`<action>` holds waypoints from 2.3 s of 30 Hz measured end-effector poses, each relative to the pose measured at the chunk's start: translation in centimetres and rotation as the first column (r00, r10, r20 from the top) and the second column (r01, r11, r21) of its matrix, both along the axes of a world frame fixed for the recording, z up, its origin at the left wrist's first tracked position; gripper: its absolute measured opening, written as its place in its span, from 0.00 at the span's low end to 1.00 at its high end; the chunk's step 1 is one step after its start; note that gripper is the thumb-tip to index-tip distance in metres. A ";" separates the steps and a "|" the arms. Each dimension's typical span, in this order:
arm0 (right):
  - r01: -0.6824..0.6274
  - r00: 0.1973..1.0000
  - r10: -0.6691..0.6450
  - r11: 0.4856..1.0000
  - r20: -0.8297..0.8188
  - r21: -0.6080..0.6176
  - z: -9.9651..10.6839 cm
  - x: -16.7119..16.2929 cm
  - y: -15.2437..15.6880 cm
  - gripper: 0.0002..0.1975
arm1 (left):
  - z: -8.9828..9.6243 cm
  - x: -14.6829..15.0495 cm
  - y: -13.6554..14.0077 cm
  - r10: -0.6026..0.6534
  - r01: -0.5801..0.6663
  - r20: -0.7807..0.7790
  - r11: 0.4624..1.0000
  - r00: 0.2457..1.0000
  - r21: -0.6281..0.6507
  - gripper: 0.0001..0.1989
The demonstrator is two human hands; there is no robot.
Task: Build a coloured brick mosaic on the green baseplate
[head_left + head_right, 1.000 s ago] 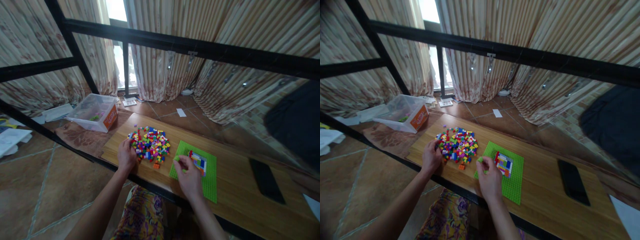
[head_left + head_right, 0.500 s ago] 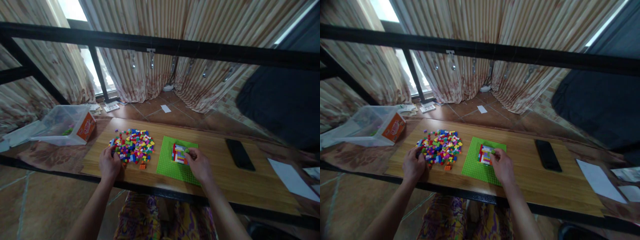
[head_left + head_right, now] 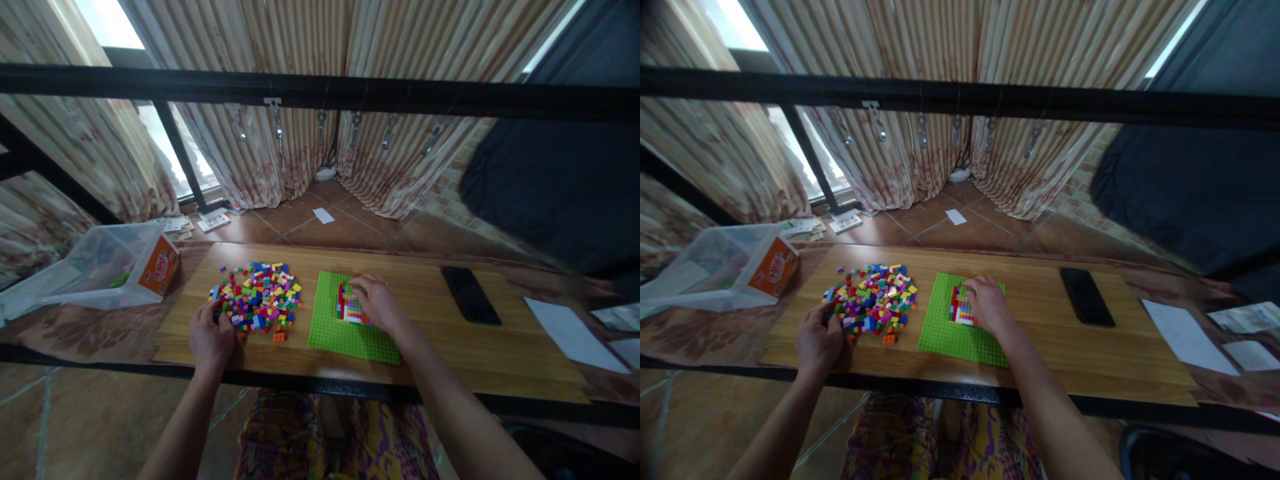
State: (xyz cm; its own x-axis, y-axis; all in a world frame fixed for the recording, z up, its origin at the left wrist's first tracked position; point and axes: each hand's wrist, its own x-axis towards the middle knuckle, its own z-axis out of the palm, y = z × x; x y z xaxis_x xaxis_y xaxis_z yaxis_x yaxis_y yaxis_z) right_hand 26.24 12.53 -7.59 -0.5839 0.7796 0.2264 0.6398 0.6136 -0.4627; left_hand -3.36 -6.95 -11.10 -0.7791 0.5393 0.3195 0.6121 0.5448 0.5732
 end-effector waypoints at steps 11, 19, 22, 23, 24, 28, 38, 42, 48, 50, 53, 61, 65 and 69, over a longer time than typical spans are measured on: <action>0.108 0.993 -0.108 0.994 -0.050 -0.010 -0.7 -1.1 -0.9 0.10 | 0.2 0.2 0.1 0.007 -0.007 0.006 1.000 1.000 -0.021 0.14; 0.052 0.992 -0.065 0.993 -0.112 -0.109 -0.4 -0.9 -0.1 0.19 | 0.2 0.2 0.1 0.007 -0.007 -0.011 1.000 1.000 -0.015 0.14; 0.072 0.987 -0.092 0.986 -0.134 -0.149 -0.5 -1.1 0.1 0.20 | 0.1 0.2 0.0 0.004 -0.004 -0.018 1.000 1.000 -0.012 0.14; 0.075 0.986 -0.098 0.984 -0.136 -0.162 -0.5 -1.1 0.1 0.20 | 0.1 0.2 0.0 0.003 -0.003 -0.018 1.000 1.000 -0.011 0.14; 0.077 0.985 -0.101 0.982 -0.136 -0.172 -0.5 -1.1 0.2 0.20 | 0.1 0.2 0.0 0.002 -0.002 -0.018 1.000 1.000 -0.011 0.14; 0.065 0.988 -0.090 0.979 -0.124 -0.194 -0.4 -1.0 0.4 0.19 | 0.0 0.2 0.0 -0.001 0.001 -0.019 1.000 1.000 -0.003 0.15; -0.014 0.999 0.000 0.960 -0.047 -0.281 -0.1 -1.2 2.0 0.18 | -0.2 0.2 0.0 -0.007 0.007 -0.020 1.000 1.000 0.011 0.15; -0.044 0.998 0.055 0.969 0.037 -0.244 0.4 -1.5 2.6 0.18 | -0.3 0.2 0.0 0.003 -0.003 -0.016 1.000 1.000 0.013 0.15; -0.064 0.989 0.090 0.978 0.121 -0.199 1.1 -2.3 2.8 0.18 | -0.4 0.2 0.0 -0.001 0.001 -0.011 1.000 1.000 0.026 0.14; -0.069 0.987 0.094 0.980 0.127 -0.184 1.3 -2.4 2.6 0.18 | -0.4 0.2 0.0 -0.001 0.001 -0.005 0.999 1.000 0.034 0.14; -0.071 0.986 0.093 0.985 0.139 -0.156 1.3 -2.3 2.3 0.18 | -0.6 0.2 0.0 0.003 -0.004 0.006 0.999 1.000 0.048 0.14; -0.104 0.990 0.099 0.993 0.097 0.050 1.6 -3.9 -0.4 0.15 | -1.0 0.4 -0.1 -0.005 0.004 0.021 0.997 1.000 0.083 0.14; -0.281 0.960 0.282 0.958 0.005 0.049 2.3 -9.0 -4.4 0.13 | -1.3 0.4 -0.1 -0.006 0.004 0.023 0.995 1.000 0.097 0.14; -0.400 0.916 0.400 0.916 -0.029 0.011 1.9 -14.5 -7.7 0.10 | -1.6 0.3 -0.1 -0.012 0.010 0.016 0.995 1.000 0.101 0.14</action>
